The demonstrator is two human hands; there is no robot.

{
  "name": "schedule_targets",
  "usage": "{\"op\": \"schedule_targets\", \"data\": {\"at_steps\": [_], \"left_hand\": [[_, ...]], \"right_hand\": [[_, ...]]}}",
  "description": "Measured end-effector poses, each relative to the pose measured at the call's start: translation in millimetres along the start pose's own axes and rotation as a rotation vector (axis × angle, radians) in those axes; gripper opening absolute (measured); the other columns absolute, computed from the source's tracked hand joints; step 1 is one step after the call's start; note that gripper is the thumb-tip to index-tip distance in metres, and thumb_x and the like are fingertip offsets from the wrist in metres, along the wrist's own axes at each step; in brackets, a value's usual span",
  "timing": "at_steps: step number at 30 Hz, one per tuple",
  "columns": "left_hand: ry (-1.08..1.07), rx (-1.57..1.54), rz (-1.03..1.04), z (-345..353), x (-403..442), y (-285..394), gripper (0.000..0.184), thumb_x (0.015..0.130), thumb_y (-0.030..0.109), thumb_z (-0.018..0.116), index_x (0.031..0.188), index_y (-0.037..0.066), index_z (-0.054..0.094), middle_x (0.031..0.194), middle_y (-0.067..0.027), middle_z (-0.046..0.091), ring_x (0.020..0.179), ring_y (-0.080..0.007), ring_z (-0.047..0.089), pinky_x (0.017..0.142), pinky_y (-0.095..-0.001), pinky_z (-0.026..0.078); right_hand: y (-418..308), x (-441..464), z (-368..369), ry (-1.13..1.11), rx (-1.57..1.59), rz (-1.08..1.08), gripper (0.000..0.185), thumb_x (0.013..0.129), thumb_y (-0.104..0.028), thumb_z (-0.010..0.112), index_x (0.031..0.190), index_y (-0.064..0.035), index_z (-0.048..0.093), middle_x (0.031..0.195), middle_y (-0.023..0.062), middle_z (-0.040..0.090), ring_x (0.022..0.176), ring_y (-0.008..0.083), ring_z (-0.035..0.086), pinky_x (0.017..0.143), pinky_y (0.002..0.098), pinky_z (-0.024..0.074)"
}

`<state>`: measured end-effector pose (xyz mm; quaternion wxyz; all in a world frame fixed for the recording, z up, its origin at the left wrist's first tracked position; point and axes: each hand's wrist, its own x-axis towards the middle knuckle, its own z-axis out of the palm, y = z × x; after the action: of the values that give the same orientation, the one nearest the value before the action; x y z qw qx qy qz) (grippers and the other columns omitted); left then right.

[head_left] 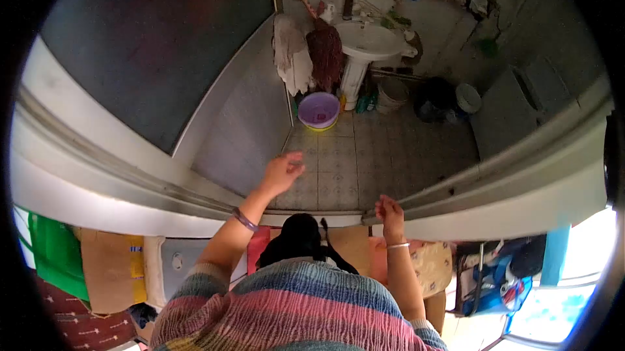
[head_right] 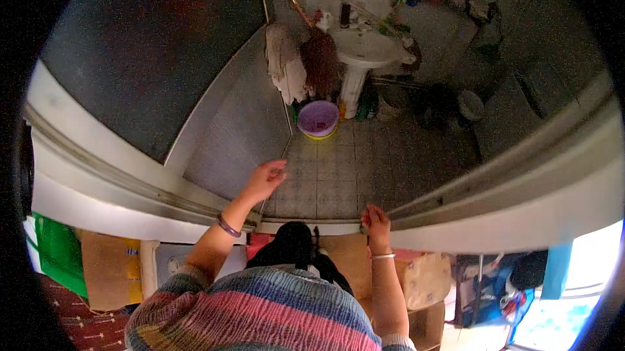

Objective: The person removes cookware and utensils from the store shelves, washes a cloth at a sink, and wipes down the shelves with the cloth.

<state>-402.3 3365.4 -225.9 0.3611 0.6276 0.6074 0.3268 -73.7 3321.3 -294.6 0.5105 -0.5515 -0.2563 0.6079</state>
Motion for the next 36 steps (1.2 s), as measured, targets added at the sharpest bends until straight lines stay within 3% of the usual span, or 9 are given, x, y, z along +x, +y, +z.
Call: {"op": "schedule_targets", "data": {"at_steps": [7,13,17,21,26,30,32,35,36], "left_hand": [[0.199,-1.110,-0.403,-17,199,-53,0.056,0.085,0.010,0.056,0.134,0.002,0.030,0.114,-0.0150,0.050,0.091,-0.0217,0.058,0.067,-0.0304,0.052],[0.591,-0.666,-0.326,-38,392,-117,0.077,0.076,0.009,0.063,0.139,0.009,0.018,0.107,-0.0158,0.056,0.079,-0.0202,0.061,0.065,-0.0308,0.052],[0.875,-0.214,-0.314,-43,483,-214,0.065,0.073,0.013,0.064,0.131,0.008,0.037,0.076,-0.0149,0.066,0.072,-0.0267,0.065,0.065,-0.0387,0.050],[0.829,0.393,-0.418,-65,453,-142,0.021,0.082,0.023,0.056,0.094,0.007,0.063,0.073,-0.0193,0.062,0.070,-0.0384,0.060,0.062,-0.0453,0.048],[1.134,0.687,-0.320,-88,422,-70,0.014,0.084,0.019,0.054,0.091,0.007,0.060,0.063,-0.0149,0.059,0.058,-0.0354,0.059,0.050,-0.0451,0.045],[1.406,0.766,0.060,-105,454,11,0.016,0.085,0.005,0.055,0.099,0.000,0.055,0.089,-0.0147,0.059,0.077,-0.0227,0.058,0.065,-0.0280,0.045],[1.437,0.026,0.157,-92,498,52,0.020,0.089,0.004,0.050,0.108,-0.001,0.050,0.104,-0.0096,0.055,0.090,-0.0136,0.051,0.075,-0.0237,0.041],[1.408,-0.002,0.263,-70,567,107,0.027,0.091,0.004,0.046,0.117,-0.002,0.045,0.106,-0.0075,0.054,0.094,-0.0132,0.050,0.082,-0.0252,0.041],[1.370,0.049,0.253,-62,584,121,0.027,0.091,0.005,0.046,0.117,-0.002,0.045,0.107,-0.0080,0.054,0.095,-0.0142,0.050,0.083,-0.0264,0.041]], "right_hand": [[-50,143,78,-0.195,-0.006,-0.046,0.021,0.090,-0.016,0.053,0.105,-0.0024,0.060,0.083,0.0027,0.061,0.072,0.0096,0.056,0.064,0.0223,0.0464],[-52,295,113,-0.248,-0.237,-0.023,0.020,0.090,-0.015,0.051,0.101,-0.0022,0.060,0.078,0.0019,0.059,0.071,0.0111,0.055,0.066,0.0246,0.0448],[-67,385,133,-0.259,-0.203,0.091,0.020,0.090,-0.015,0.051,0.101,-0.0025,0.060,0.078,0.0023,0.059,0.071,0.0119,0.055,0.064,0.0253,0.0440],[-105,436,161,-0.387,-0.344,0.103,0.020,0.090,-0.015,0.050,0.103,-0.0024,0.060,0.080,0.0027,0.060,0.071,0.0113,0.055,0.063,0.0255,0.0444],[-117,531,185,-0.627,-0.427,0.125,0.022,0.091,-0.015,0.050,0.105,-0.0026,0.060,0.082,0.0025,0.061,0.071,0.0101,0.055,0.065,0.0242,0.0445],[-152,605,233,-0.896,-0.393,0.086,0.022,0.090,-0.010,0.052,0.110,-0.0023,0.057,0.084,0.0029,0.058,0.072,0.0104,0.051,0.066,0.0241,0.0438],[-172,648,265,-1.156,-0.301,-0.017,0.026,0.087,-0.008,0.056,0.113,-0.0030,0.055,0.086,0.0032,0.058,0.074,0.0118,0.052,0.069,0.0246,0.0452],[-218,670,320,-1.387,-0.357,-0.426,0.056,0.080,-0.012,0.065,0.131,-0.0076,0.040,0.121,0.0090,0.050,0.090,0.0155,0.055,0.076,0.0275,0.0478],[-240,661,333,-1.386,-0.377,-0.334,0.059,0.079,-0.011,0.067,0.131,-0.0075,0.040,0.125,0.0095,0.047,0.092,0.0162,0.055,0.077,0.0272,0.0479]]}}
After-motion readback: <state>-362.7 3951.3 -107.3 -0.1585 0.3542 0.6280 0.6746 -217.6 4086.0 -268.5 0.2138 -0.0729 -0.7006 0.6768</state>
